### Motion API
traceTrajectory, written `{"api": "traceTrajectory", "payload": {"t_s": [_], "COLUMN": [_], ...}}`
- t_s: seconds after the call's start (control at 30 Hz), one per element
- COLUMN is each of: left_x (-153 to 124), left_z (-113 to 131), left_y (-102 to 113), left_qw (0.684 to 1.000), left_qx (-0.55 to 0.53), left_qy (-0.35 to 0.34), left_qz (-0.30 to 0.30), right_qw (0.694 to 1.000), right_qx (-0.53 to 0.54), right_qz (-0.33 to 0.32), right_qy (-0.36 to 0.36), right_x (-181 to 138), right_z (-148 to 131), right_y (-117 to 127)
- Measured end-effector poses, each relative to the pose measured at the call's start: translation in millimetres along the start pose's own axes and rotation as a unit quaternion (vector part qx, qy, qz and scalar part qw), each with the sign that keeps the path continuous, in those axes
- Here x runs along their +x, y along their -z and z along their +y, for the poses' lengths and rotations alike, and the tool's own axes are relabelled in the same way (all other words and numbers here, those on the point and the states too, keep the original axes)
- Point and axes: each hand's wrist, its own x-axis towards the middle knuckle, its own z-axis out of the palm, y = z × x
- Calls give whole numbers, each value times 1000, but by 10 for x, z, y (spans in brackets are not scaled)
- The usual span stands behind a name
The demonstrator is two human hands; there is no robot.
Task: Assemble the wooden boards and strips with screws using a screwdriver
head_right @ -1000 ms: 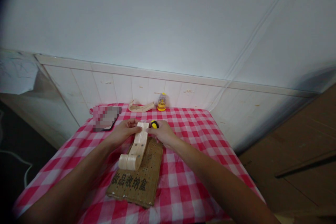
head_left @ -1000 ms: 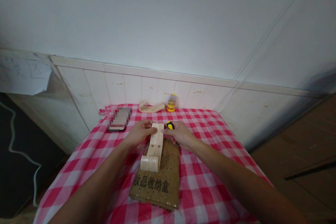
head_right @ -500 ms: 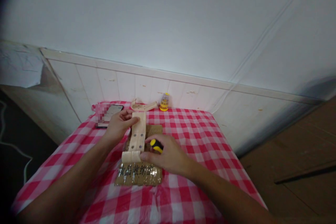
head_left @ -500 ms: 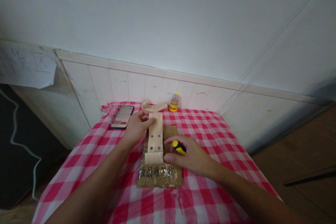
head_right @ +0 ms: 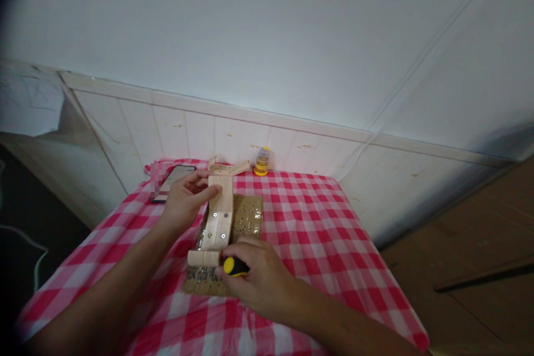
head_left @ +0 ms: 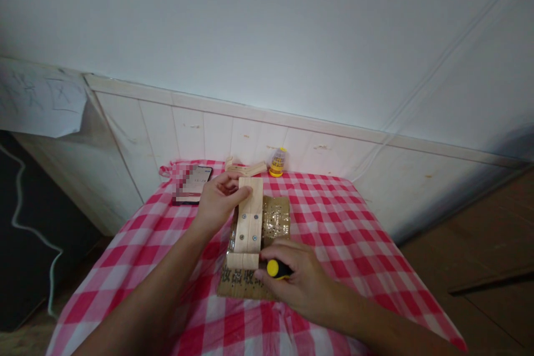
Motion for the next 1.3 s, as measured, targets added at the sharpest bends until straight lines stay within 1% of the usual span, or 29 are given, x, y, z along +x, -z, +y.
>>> {"api": "traceTrajectory", "payload": {"t_s": [0.17,0.3,0.43,0.53,0.6,0.67,0.77,0.83,0.9,0.97,1.07,1.1,1.2,1.3], "left_x": [-13,-23,-40,-39,-24,3,53,85,116,155,247,290,446,611], "left_z": [-14,-11,0,-8,-26,-46,-53,-21,43,131,273,317,442,558], "left_y": [20,6,-34,-40,-28,-11,3,-6,-35,-87,-192,-231,-346,-456], "left_qw": [999,999,999,999,998,996,993,991,988,985,980,977,964,949], "left_qx": [-34,-38,-39,-40,-42,-48,-61,-58,-43,-24,15,32,97,137], "left_qy": [-11,-9,7,26,40,57,78,88,96,104,120,126,137,157], "left_qz": [-15,-17,-8,-23,-36,-45,-63,-85,-113,-139,-161,-169,-204,-235], "right_qw": [1000,1000,1000,1000,1000,999,996,990,983,979,976,972,963,952], "right_qx": [-16,-9,1,6,14,15,-8,-26,-36,-7,73,92,130,181], "right_qz": [-9,-10,-7,-12,-12,9,85,121,146,133,68,63,79,57], "right_qy": [21,18,11,-8,-23,-29,-31,-61,-109,-151,-195,-205,-223,-239], "right_x": [-2,8,16,31,51,85,161,223,280,325,364,372,392,417], "right_z": [5,1,3,-23,-41,-33,70,196,340,467,589,611,643,631], "right_y": [1,-1,-35,-27,26,120,307,429,524,581,609,612,647,745]}}
